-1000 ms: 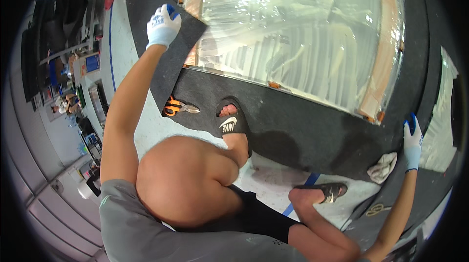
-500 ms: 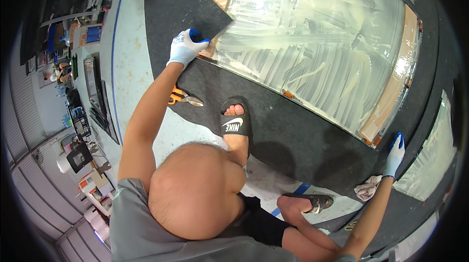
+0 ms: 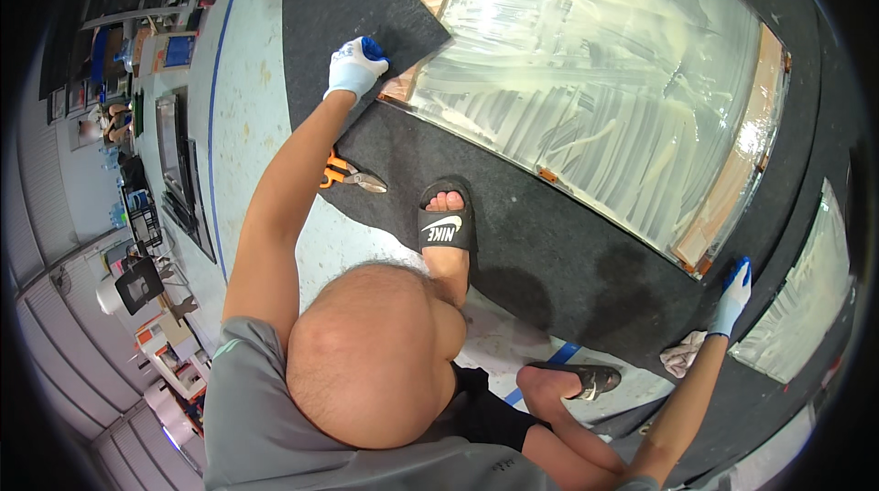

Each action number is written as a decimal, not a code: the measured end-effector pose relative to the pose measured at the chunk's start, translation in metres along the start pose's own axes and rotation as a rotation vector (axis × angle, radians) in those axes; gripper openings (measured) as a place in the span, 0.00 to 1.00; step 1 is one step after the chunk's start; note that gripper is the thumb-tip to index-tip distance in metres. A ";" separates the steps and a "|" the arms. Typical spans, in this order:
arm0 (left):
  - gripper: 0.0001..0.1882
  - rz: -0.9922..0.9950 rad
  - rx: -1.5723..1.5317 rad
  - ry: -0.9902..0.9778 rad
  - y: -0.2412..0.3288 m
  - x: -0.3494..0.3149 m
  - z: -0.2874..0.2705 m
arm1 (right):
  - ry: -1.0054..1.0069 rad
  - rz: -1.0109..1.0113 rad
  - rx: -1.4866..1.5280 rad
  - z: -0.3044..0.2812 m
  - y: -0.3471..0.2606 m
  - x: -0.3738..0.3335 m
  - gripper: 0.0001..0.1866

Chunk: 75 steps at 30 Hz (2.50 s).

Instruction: The person cleans a metal sheet with a cloth and liquid, then cuts a mesh material with scissors, and finally cleans the metal sheet again.

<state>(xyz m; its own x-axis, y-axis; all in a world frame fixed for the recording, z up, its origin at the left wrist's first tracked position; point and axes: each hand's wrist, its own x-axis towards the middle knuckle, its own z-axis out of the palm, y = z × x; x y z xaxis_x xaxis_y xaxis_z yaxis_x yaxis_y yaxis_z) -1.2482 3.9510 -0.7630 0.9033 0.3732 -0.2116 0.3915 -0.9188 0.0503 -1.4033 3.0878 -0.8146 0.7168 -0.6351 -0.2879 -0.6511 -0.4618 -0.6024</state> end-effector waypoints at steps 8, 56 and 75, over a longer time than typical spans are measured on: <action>0.21 0.063 -0.133 -0.102 -0.012 -0.034 -0.018 | -0.432 -0.845 -0.075 0.135 -0.208 -0.184 0.21; 0.24 -0.125 -0.371 0.455 -0.113 -0.116 -0.006 | -1.565 -0.459 -0.077 0.337 -0.361 -0.403 0.28; 0.20 -0.858 -1.455 -0.756 0.082 -0.195 0.078 | -1.095 0.854 1.009 0.223 -0.174 -0.287 0.25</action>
<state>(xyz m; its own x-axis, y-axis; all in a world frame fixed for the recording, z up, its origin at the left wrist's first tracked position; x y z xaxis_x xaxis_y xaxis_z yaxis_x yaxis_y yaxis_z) -1.4062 3.7924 -0.7936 0.2986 0.1139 -0.9476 0.8385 0.4429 0.3175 -1.4402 3.4885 -0.7934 0.3799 0.4100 -0.8292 -0.8152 0.5720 -0.0906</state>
